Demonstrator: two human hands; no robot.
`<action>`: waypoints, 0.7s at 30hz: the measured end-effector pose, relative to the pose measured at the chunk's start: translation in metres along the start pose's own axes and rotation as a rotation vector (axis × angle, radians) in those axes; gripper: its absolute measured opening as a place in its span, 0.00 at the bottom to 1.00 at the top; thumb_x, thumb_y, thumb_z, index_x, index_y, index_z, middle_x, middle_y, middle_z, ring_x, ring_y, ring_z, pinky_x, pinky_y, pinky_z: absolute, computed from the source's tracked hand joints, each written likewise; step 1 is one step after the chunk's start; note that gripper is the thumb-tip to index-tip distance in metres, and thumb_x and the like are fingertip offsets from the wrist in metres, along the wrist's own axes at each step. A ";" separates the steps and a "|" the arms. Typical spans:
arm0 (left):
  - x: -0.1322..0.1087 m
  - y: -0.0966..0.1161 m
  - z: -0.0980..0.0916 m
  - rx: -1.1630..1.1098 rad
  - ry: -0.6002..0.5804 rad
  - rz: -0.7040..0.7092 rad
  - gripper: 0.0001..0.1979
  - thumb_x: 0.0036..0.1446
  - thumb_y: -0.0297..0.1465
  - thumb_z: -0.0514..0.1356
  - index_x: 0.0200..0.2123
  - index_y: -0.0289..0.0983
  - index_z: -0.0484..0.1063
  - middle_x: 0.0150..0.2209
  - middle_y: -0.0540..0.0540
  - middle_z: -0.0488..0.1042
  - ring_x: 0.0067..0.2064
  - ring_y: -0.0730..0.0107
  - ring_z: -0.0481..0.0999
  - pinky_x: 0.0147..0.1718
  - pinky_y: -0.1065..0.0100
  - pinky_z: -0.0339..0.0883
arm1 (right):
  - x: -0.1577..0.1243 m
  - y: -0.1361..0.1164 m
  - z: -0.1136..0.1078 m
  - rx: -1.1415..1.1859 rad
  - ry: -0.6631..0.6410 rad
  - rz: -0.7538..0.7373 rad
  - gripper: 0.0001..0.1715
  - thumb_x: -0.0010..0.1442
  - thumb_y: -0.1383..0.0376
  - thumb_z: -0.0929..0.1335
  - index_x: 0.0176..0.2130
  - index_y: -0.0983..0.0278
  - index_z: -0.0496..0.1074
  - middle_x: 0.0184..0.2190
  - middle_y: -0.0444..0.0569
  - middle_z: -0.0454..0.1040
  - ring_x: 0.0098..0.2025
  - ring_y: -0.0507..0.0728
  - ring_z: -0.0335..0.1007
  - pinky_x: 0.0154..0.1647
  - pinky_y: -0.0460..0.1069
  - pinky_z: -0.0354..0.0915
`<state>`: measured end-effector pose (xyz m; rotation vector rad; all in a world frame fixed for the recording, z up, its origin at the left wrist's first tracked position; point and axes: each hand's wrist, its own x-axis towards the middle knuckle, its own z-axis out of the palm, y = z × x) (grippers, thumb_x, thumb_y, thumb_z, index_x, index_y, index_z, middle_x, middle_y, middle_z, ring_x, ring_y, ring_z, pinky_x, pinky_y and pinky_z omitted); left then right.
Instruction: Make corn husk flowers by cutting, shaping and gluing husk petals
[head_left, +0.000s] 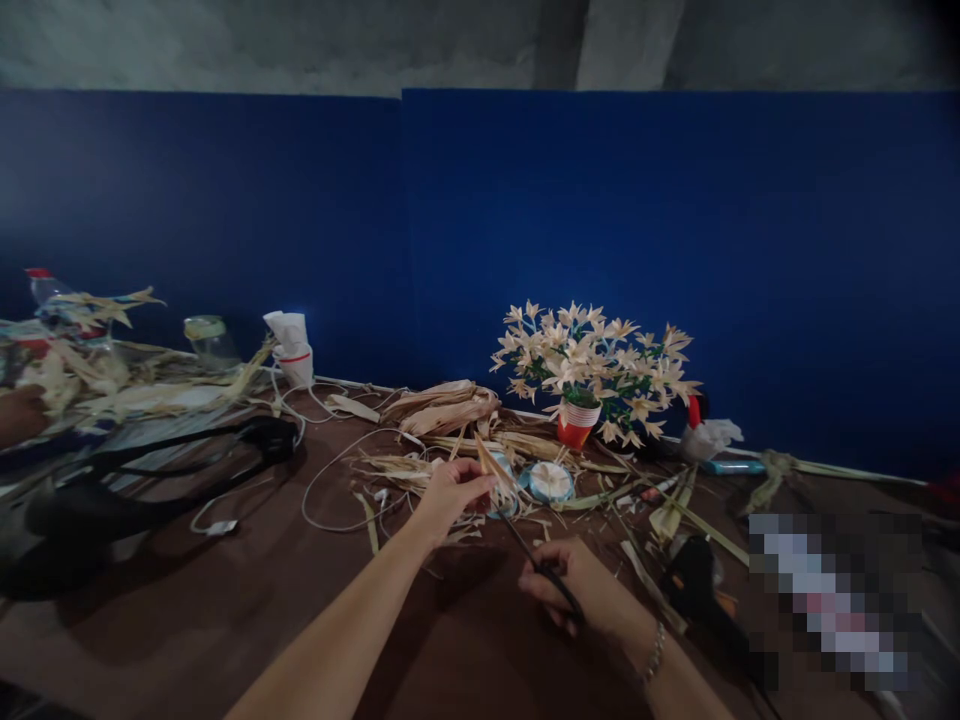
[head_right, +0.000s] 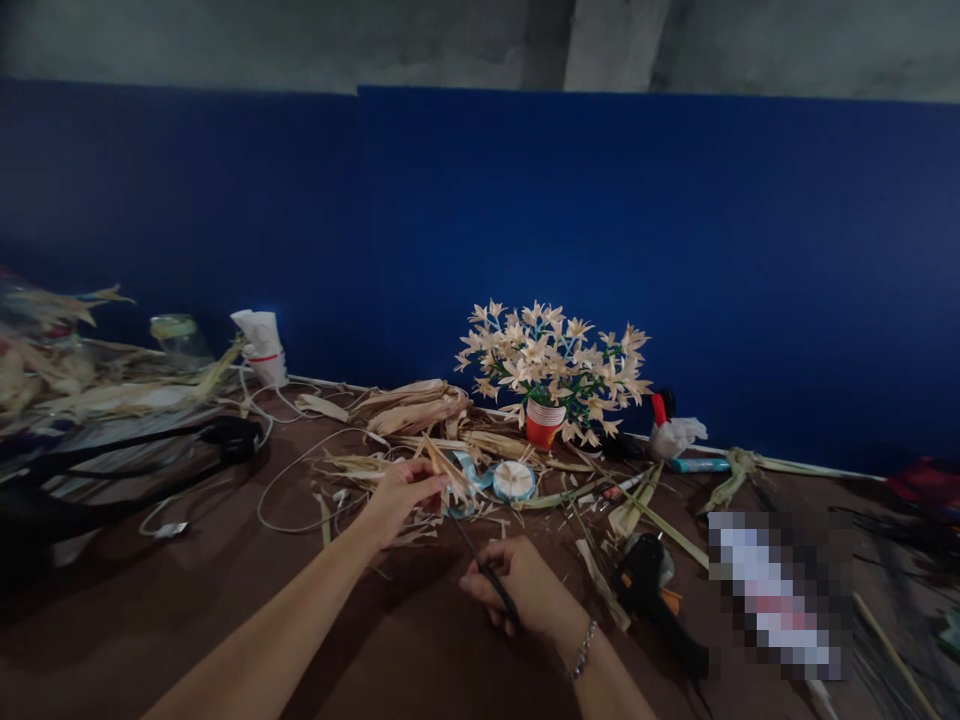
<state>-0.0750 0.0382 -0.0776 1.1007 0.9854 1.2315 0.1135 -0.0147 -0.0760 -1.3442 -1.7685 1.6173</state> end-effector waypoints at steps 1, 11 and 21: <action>0.000 0.000 0.000 -0.016 -0.002 -0.005 0.12 0.38 0.35 0.65 0.21 0.33 0.67 0.17 0.54 0.67 0.18 0.78 0.66 0.20 0.74 0.61 | 0.000 0.000 0.000 0.002 -0.004 -0.003 0.19 0.43 0.54 0.68 0.26 0.67 0.65 0.08 0.35 0.58 0.09 0.43 0.50 0.09 0.39 0.49; -0.002 0.003 0.002 -0.020 0.019 -0.023 0.13 0.38 0.36 0.65 0.21 0.34 0.66 0.17 0.53 0.68 0.18 0.77 0.66 0.19 0.75 0.60 | 0.000 0.002 -0.005 0.001 -0.011 -0.012 0.20 0.43 0.52 0.68 0.26 0.67 0.65 0.08 0.34 0.58 0.09 0.43 0.49 0.08 0.39 0.48; -0.004 0.008 0.007 -0.024 0.066 -0.033 0.14 0.33 0.34 0.67 0.19 0.34 0.64 0.17 0.54 0.68 0.19 0.77 0.67 0.20 0.74 0.61 | 0.005 0.008 -0.002 0.027 0.030 -0.002 0.18 0.43 0.54 0.68 0.26 0.67 0.65 0.08 0.34 0.58 0.09 0.44 0.50 0.08 0.39 0.49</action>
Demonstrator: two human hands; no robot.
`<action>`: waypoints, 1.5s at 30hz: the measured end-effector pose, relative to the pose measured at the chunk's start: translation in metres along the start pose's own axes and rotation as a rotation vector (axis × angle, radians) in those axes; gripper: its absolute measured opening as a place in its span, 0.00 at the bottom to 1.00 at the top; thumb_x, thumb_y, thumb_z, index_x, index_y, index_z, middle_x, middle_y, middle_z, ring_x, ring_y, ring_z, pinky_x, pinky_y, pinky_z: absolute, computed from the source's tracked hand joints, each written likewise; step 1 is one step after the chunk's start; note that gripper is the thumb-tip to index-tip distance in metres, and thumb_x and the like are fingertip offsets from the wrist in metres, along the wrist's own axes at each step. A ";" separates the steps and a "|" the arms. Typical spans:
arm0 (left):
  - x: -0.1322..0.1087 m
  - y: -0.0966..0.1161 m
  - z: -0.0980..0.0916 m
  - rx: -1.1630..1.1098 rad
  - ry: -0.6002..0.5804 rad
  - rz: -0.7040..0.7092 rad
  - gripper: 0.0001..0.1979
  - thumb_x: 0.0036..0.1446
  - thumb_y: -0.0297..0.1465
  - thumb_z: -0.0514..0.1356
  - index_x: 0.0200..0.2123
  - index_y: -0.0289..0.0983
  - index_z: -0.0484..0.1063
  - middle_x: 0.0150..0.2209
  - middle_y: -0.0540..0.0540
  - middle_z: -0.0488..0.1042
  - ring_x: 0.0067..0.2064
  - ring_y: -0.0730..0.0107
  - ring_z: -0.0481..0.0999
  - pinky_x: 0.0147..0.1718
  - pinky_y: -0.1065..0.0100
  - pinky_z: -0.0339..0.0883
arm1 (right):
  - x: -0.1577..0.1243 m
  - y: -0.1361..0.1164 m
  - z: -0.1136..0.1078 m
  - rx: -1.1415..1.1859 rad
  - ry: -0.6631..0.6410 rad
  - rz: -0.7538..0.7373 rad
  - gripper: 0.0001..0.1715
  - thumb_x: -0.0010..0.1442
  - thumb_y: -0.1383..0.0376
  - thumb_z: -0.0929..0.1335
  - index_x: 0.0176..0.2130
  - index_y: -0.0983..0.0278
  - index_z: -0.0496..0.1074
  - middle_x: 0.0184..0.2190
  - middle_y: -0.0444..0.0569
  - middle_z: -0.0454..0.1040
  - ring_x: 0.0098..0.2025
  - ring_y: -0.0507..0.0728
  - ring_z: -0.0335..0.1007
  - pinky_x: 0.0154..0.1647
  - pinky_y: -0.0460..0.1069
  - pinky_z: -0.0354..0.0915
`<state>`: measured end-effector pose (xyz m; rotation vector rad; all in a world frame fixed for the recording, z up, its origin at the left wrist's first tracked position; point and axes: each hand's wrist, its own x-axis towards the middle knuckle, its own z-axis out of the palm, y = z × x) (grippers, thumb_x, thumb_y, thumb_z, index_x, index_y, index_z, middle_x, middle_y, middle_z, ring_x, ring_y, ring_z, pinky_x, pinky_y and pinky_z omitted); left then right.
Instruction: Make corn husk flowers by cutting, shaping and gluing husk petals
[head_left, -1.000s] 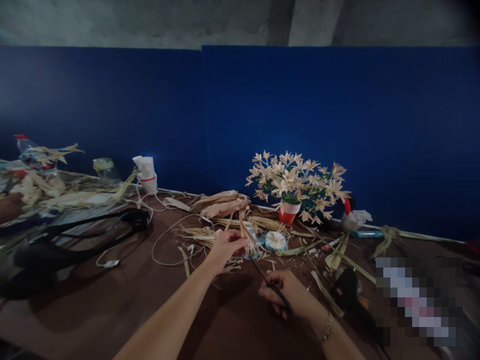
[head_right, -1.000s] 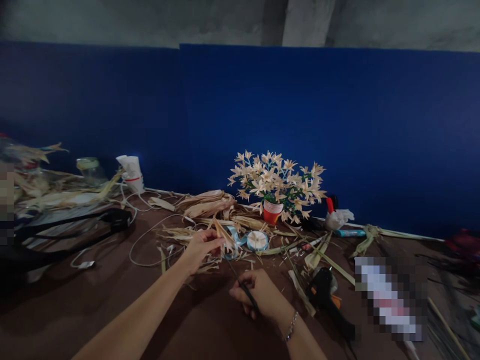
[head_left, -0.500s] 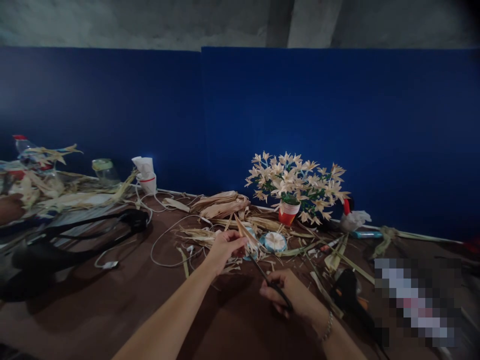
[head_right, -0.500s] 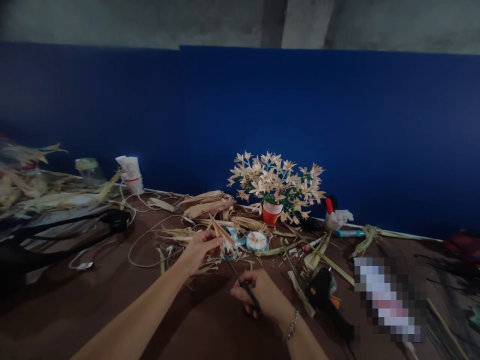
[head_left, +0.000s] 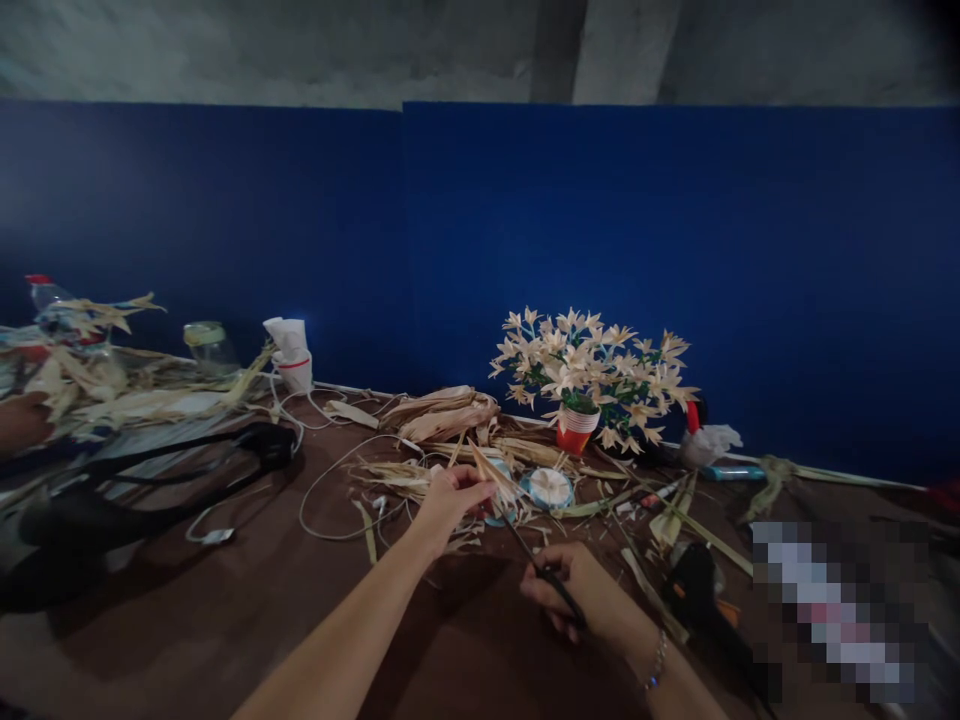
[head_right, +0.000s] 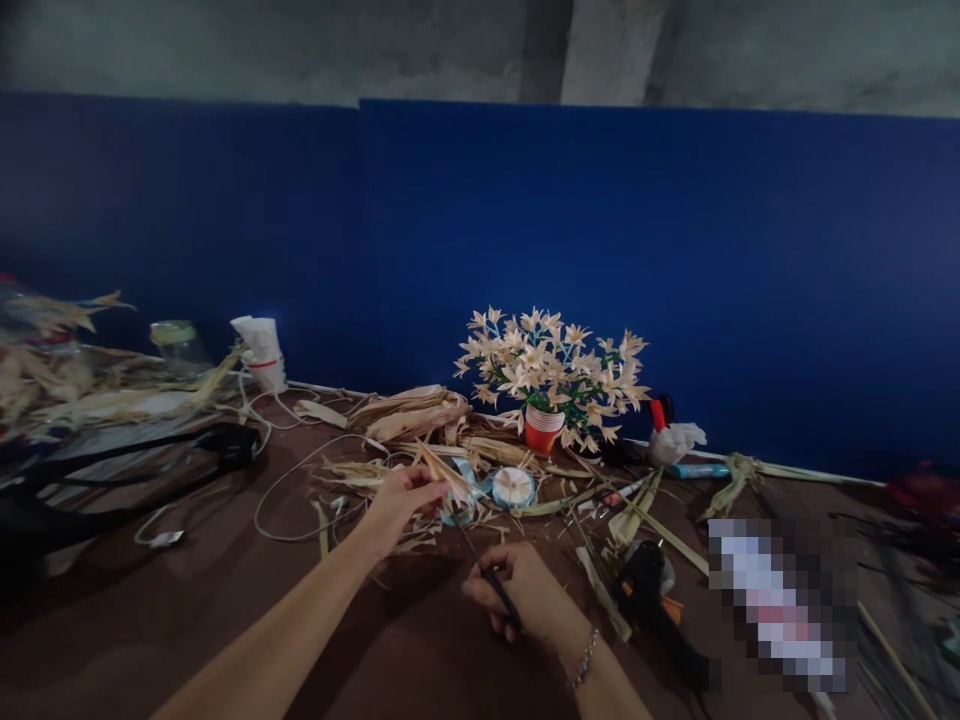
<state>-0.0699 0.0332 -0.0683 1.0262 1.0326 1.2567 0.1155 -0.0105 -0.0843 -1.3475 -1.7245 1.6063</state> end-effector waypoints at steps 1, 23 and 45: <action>0.000 -0.001 0.001 -0.004 0.001 0.002 0.14 0.33 0.34 0.67 0.19 0.34 0.65 0.17 0.53 0.68 0.19 0.77 0.67 0.20 0.74 0.61 | 0.000 0.000 0.000 0.006 -0.002 0.000 0.18 0.42 0.54 0.69 0.26 0.67 0.65 0.08 0.35 0.58 0.09 0.44 0.50 0.08 0.39 0.49; -0.009 -0.014 0.015 -0.287 0.130 -0.129 0.12 0.35 0.34 0.67 0.22 0.33 0.70 0.20 0.51 0.73 0.24 0.74 0.72 0.22 0.75 0.61 | 0.003 0.002 0.003 0.024 0.067 -0.007 0.19 0.42 0.54 0.68 0.27 0.66 0.64 0.07 0.34 0.58 0.08 0.43 0.48 0.07 0.39 0.48; -0.011 -0.017 0.019 -0.380 0.173 -0.086 0.12 0.34 0.33 0.68 0.23 0.32 0.71 0.21 0.49 0.73 0.23 0.76 0.71 0.23 0.76 0.63 | 0.006 0.002 0.010 0.087 0.057 -0.016 0.19 0.42 0.54 0.69 0.26 0.66 0.64 0.08 0.35 0.61 0.09 0.44 0.52 0.08 0.39 0.50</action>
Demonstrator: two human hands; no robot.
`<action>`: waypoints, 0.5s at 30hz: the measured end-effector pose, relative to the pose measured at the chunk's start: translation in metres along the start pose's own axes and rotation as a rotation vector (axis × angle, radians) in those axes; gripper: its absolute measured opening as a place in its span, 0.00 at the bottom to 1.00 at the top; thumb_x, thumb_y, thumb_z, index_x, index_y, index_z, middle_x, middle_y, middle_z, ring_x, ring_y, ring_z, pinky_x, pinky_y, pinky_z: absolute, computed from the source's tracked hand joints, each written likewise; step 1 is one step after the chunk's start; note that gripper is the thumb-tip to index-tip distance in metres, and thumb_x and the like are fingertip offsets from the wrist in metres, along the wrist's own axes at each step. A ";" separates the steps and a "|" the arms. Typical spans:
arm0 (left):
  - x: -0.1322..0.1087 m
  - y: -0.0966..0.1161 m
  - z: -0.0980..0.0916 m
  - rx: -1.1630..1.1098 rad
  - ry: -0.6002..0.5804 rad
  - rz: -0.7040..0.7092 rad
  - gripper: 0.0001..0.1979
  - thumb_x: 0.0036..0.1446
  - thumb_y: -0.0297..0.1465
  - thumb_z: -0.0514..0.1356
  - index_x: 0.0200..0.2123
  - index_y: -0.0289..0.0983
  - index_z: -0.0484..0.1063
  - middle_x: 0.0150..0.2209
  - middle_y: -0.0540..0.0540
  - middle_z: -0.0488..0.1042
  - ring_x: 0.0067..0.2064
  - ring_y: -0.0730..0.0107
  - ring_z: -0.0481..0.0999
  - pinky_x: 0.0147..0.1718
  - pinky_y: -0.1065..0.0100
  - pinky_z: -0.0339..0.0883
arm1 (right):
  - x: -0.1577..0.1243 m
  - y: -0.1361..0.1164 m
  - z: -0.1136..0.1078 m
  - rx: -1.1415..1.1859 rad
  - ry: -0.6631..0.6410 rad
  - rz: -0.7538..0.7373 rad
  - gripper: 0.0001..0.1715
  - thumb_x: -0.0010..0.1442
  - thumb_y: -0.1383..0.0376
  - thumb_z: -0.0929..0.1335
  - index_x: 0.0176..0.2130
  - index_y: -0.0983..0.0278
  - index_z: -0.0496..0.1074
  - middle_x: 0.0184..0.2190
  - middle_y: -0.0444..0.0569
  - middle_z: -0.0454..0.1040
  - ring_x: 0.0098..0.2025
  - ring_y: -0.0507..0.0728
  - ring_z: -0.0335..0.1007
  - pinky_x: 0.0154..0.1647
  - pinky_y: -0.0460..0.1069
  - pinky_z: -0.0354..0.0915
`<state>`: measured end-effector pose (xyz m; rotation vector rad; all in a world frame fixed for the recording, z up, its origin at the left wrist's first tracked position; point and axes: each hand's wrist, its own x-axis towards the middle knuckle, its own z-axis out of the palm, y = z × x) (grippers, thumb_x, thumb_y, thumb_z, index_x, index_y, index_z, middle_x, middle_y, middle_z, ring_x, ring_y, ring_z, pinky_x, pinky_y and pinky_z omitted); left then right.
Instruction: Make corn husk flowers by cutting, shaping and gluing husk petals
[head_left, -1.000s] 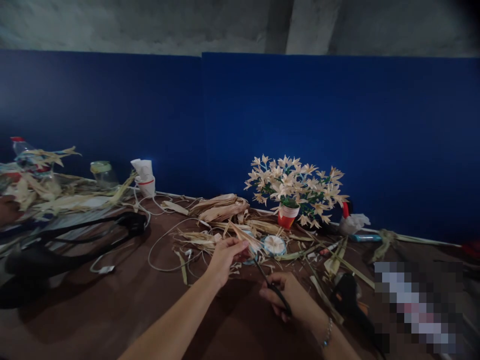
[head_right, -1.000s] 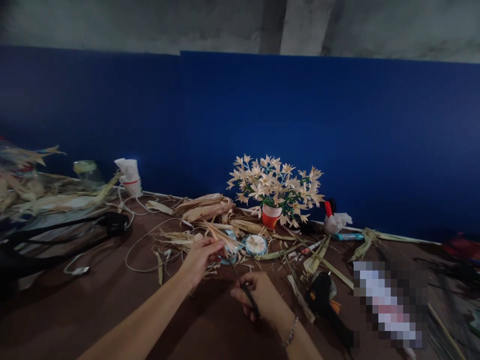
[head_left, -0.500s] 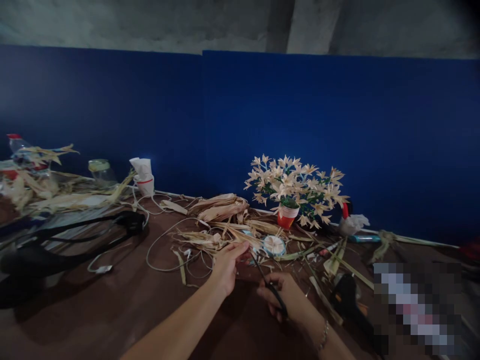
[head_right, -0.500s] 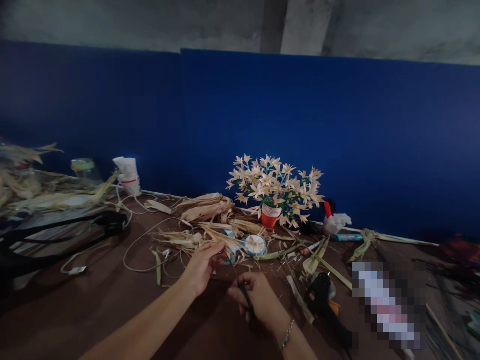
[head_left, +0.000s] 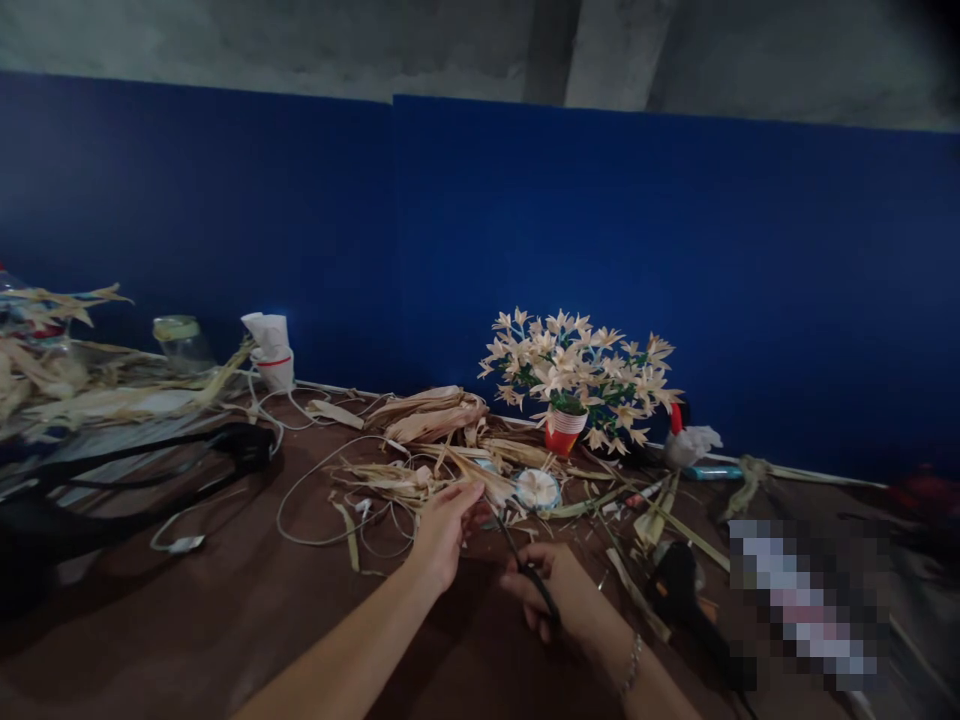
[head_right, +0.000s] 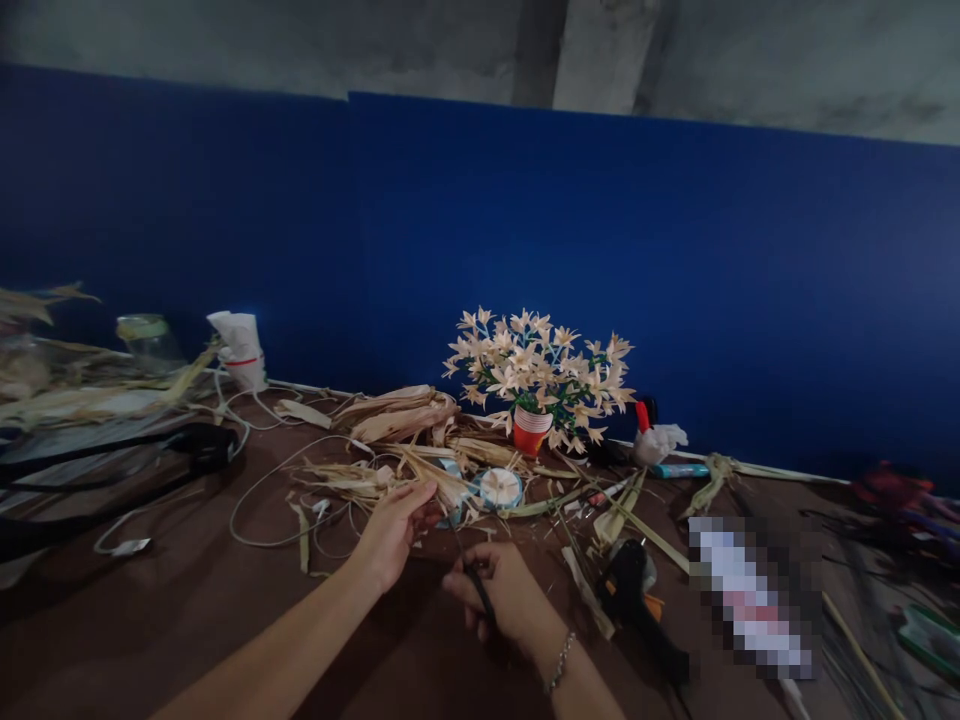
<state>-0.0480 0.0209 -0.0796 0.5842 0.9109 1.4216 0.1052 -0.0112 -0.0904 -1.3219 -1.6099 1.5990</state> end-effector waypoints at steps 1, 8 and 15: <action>0.001 0.001 -0.001 0.007 0.008 0.021 0.12 0.35 0.33 0.67 0.23 0.32 0.71 0.21 0.49 0.73 0.23 0.76 0.71 0.23 0.75 0.63 | -0.002 -0.001 -0.002 0.011 -0.032 0.003 0.19 0.41 0.54 0.70 0.26 0.66 0.64 0.08 0.35 0.61 0.09 0.44 0.53 0.08 0.39 0.51; 0.012 0.011 -0.008 0.213 0.054 0.095 0.13 0.34 0.36 0.66 0.22 0.32 0.71 0.19 0.50 0.72 0.22 0.74 0.70 0.20 0.74 0.61 | -0.007 0.000 -0.018 0.064 -0.089 -0.009 0.18 0.44 0.56 0.69 0.29 0.68 0.66 0.09 0.36 0.62 0.09 0.44 0.51 0.08 0.38 0.49; 0.012 0.015 -0.010 0.355 -0.086 0.045 0.12 0.37 0.36 0.65 0.22 0.32 0.72 0.19 0.48 0.72 0.22 0.73 0.70 0.22 0.73 0.63 | -0.003 0.006 -0.019 0.077 -0.079 0.008 0.18 0.44 0.55 0.70 0.29 0.68 0.67 0.08 0.36 0.61 0.09 0.44 0.51 0.07 0.38 0.49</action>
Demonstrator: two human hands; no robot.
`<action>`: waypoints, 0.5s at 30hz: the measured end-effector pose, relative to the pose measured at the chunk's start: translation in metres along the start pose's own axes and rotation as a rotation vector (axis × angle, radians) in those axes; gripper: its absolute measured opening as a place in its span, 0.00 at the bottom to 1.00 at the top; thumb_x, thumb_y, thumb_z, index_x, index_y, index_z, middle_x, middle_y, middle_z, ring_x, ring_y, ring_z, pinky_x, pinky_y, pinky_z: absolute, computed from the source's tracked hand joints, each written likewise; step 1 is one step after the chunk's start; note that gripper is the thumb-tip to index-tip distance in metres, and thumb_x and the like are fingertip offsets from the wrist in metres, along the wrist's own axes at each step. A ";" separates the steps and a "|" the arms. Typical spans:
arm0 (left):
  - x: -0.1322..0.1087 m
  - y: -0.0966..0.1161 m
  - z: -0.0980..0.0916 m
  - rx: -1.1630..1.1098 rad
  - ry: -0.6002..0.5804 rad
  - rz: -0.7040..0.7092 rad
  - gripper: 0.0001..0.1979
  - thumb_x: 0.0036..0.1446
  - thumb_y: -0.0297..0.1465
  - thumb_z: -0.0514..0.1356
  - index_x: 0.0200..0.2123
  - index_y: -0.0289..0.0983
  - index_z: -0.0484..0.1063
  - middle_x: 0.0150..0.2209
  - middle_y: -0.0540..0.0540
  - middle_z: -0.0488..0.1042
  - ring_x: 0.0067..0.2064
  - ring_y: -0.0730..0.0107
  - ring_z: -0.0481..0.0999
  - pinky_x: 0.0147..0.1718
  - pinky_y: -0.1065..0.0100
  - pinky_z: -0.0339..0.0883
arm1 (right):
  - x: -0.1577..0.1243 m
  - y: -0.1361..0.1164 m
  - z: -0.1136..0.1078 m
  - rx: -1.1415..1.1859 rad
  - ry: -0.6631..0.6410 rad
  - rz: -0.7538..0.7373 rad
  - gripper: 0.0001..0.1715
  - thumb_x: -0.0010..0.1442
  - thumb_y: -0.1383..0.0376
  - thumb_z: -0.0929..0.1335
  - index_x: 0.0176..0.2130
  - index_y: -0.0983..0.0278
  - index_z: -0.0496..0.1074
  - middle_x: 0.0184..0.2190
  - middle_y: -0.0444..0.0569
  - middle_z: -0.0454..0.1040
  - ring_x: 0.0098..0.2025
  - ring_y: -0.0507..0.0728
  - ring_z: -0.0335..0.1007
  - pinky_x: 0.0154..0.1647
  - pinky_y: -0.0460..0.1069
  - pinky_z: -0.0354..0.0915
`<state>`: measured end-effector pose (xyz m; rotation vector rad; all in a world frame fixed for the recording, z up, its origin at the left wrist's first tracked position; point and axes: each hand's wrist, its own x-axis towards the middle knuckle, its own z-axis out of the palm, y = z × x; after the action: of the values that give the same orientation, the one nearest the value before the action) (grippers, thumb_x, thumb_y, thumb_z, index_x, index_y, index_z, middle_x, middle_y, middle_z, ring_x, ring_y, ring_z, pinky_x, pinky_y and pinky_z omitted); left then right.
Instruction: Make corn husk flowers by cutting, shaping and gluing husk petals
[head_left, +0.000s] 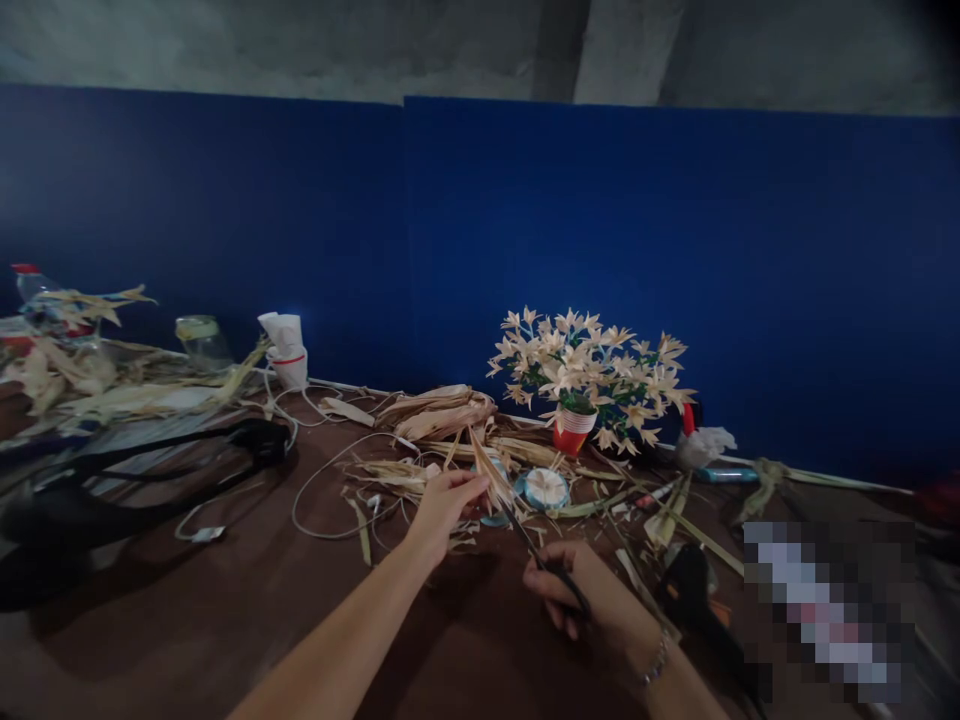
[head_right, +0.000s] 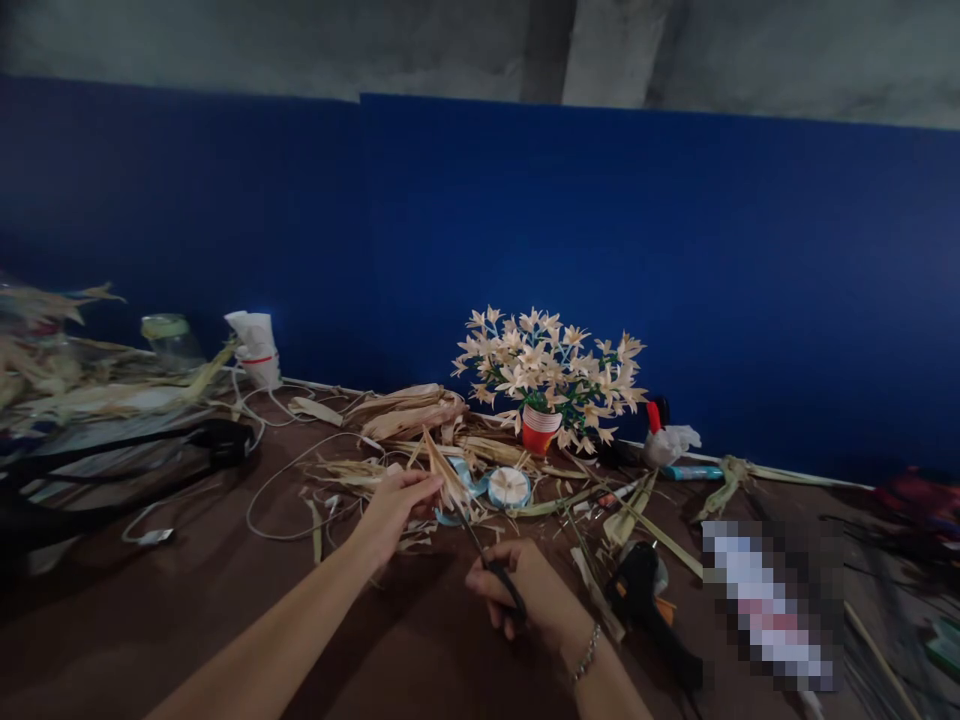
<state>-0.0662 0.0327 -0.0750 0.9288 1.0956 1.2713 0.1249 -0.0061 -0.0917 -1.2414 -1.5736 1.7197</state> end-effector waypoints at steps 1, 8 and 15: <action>0.000 0.000 0.000 0.004 -0.021 -0.003 0.12 0.38 0.36 0.65 0.22 0.32 0.72 0.19 0.48 0.72 0.22 0.74 0.69 0.22 0.73 0.62 | 0.000 0.000 0.000 0.004 -0.013 -0.003 0.18 0.44 0.55 0.70 0.29 0.68 0.67 0.08 0.36 0.61 0.09 0.43 0.50 0.07 0.38 0.49; -0.003 0.003 0.000 0.008 -0.092 -0.059 0.10 0.39 0.35 0.64 0.21 0.32 0.72 0.19 0.49 0.72 0.21 0.75 0.68 0.22 0.74 0.61 | 0.000 0.000 -0.002 0.016 -0.052 -0.024 0.19 0.45 0.55 0.69 0.29 0.69 0.67 0.08 0.36 0.62 0.09 0.43 0.50 0.07 0.38 0.49; -0.001 0.000 -0.003 -0.022 -0.170 -0.081 0.08 0.39 0.33 0.64 0.18 0.33 0.71 0.16 0.51 0.69 0.19 0.76 0.66 0.20 0.73 0.60 | 0.000 -0.002 0.000 0.017 -0.077 -0.010 0.19 0.45 0.55 0.69 0.28 0.69 0.67 0.08 0.35 0.61 0.09 0.43 0.50 0.08 0.39 0.49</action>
<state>-0.0686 0.0315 -0.0759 0.9486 0.9746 1.1149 0.1251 -0.0058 -0.0901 -1.1699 -1.6028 1.7906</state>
